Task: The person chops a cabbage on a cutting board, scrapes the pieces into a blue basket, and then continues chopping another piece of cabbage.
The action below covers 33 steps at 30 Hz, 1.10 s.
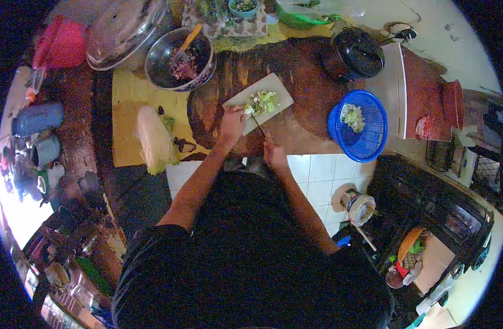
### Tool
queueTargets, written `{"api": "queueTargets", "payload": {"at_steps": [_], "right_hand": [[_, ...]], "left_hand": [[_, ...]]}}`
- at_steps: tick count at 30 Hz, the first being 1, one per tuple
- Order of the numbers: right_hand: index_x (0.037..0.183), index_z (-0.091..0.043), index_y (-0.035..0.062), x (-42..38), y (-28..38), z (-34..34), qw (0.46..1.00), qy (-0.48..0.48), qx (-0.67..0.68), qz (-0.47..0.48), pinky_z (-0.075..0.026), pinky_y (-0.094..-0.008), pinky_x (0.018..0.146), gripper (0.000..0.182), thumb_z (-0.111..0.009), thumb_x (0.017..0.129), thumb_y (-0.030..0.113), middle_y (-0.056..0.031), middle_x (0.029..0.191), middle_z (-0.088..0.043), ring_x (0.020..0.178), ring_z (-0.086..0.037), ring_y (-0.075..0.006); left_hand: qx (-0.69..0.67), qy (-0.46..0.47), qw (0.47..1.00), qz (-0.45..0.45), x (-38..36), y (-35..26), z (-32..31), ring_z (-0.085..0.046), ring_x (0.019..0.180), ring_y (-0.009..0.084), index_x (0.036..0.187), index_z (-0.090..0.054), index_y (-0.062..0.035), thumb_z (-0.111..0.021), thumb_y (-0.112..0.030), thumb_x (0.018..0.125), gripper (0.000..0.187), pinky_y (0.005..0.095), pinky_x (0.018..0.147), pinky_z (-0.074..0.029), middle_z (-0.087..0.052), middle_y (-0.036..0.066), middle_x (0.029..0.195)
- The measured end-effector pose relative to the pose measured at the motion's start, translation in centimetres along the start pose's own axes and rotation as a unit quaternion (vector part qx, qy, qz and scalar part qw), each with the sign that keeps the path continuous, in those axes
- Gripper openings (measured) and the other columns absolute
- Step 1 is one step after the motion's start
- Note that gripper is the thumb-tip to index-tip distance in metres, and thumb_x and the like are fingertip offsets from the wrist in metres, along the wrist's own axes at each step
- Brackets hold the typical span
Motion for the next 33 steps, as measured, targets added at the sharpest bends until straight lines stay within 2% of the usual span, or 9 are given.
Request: {"api": "queueTargets", "payload": {"at_steps": [3, 6, 9, 12, 15, 18, 21, 27, 33], "right_hand": [[0.143, -0.039, 0.0098, -0.3, 1.0, 1.6, 0.995, -0.078, 0.043, 0.047, -0.052, -0.0520, 0.056, 0.052, -0.052, 0.093, 0.012, -0.0238, 0.077, -0.066, 0.060, -0.063, -0.0423], [0.140, -0.041, 0.0054, 0.1, 0.8, 1.1, 0.999, 0.002, 0.031, -0.012, -0.051, -0.0515, 0.055, 0.049, -0.052, 0.093, 0.013, -0.0251, 0.077, -0.065, 0.060, -0.063, -0.0432], [0.139, -0.043, 0.0045, 1.2, 2.0, 1.9, 0.990, -0.092, 0.007, 0.107, -0.047, -0.0523, 0.052, 0.048, -0.052, 0.093, 0.014, -0.0271, 0.076, -0.063, 0.057, -0.060, -0.0442], [0.137, -0.046, 0.0046, 1.1, 1.8, 2.2, 0.997, -0.035, 0.062, 0.030, -0.046, -0.0526, 0.052, 0.046, -0.053, 0.093, 0.015, -0.0281, 0.077, -0.063, 0.057, -0.060, -0.0448], [0.139, -0.044, 0.0055, 1.3, 1.8, 2.1, 0.997, -0.070, -0.018, 0.038, -0.046, -0.0526, 0.052, 0.048, -0.053, 0.093, 0.015, -0.0280, 0.077, -0.063, 0.057, -0.059, -0.0450], [0.139, -0.045, 0.0064, 0.7, 2.3, 3.7, 0.989, -0.123, 0.069, 0.045, -0.047, -0.0529, 0.054, 0.046, -0.052, 0.094, 0.015, -0.0291, 0.079, -0.063, 0.058, -0.060, -0.0456], [0.138, -0.046, 0.0069, 0.5, 3.6, 4.8, 0.993, -0.040, 0.106, -0.027, -0.048, -0.0535, 0.056, 0.044, -0.050, 0.095, 0.016, -0.0283, 0.078, -0.063, 0.060, -0.060, -0.0462], [0.140, -0.043, 0.0129, 2.8, 3.8, 2.3, 1.000, -0.008, 0.021, 0.009, -0.049, -0.0555, 0.058, 0.045, -0.049, 0.096, 0.022, -0.0264, 0.071, -0.062, 0.063, -0.062, -0.0462], [0.141, -0.042, 0.0186, 4.8, 5.6, 3.4, 0.997, 0.063, -0.010, -0.052, -0.046, -0.0569, 0.058, 0.045, -0.046, 0.096, 0.023, -0.0296, 0.070, -0.060, 0.064, -0.061, -0.0481]], "left_hand": [[0.010, 0.028, 1.000, 0.006, 0.0, 0.0, -0.3, -0.054, 0.105, 0.0343, 0.095, -0.070, -0.0001, -0.069, -0.016, 0.079, 0.023, 0.0410, 0.094, -0.045, -0.065, 0.013, 0.102], [-0.004, 0.012, 1.000, 0.009, 0.0, 0.2, -0.2, -0.054, 0.107, 0.0343, 0.095, -0.070, -0.0002, -0.070, -0.017, 0.078, 0.023, 0.0410, 0.095, -0.044, -0.065, 0.013, 0.102], [-0.013, 0.008, 1.000, 0.017, 0.0, 0.7, -0.6, -0.054, 0.108, 0.0341, 0.095, -0.070, -0.0005, -0.069, -0.017, 0.078, 0.024, 0.0420, 0.097, -0.043, -0.065, 0.013, 0.101], [0.016, -0.024, 0.999, -0.017, -0.1, 0.1, -0.1, -0.054, 0.108, 0.0338, 0.094, -0.070, -0.0005, -0.069, -0.018, 0.079, 0.023, 0.0426, 0.098, -0.042, -0.066, 0.013, 0.099], [0.060, -0.017, 0.998, -0.030, -0.2, -1.1, 0.9, -0.056, 0.108, 0.0328, 0.095, -0.070, -0.0018, -0.067, -0.019, 0.080, 0.023, 0.0425, 0.100, -0.042, -0.066, 0.013, 0.100], [0.046, 0.016, 0.999, -0.013, 0.0, -0.5, 0.3, -0.057, 0.107, 0.0318, 0.095, -0.071, -0.0025, -0.066, -0.019, 0.081, 0.023, 0.0415, 0.102, -0.041, -0.066, 0.012, 0.102], [0.062, 0.010, 0.998, -0.004, 0.0, -0.4, 0.2, -0.057, 0.106, 0.0310, 0.096, -0.071, -0.0034, -0.066, -0.017, 0.080, 0.022, 0.0403, 0.103, -0.040, -0.067, 0.011, 0.104], [0.007, -0.022, 1.000, 0.011, -0.2, 0.0, 0.6, -0.058, 0.106, 0.0312, 0.095, -0.072, -0.0047, -0.067, -0.016, 0.079, 0.020, 0.0397, 0.103, -0.041, -0.067, 0.010, 0.103], [-0.010, -0.026, 1.000, 0.005, -0.4, 0.1, 1.2, -0.058, 0.106, 0.0311, 0.091, -0.072, -0.0063, -0.068, -0.018, 0.079, 0.017, 0.0396, 0.100, -0.043, -0.068, 0.010, 0.102]]}}
Point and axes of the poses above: each hand's wrist, its own x-axis towards the middle knuckle, its own z-axis out of the back of the hand, y = z × x, the point moved 9 cm from there along x, towards the middle knuckle
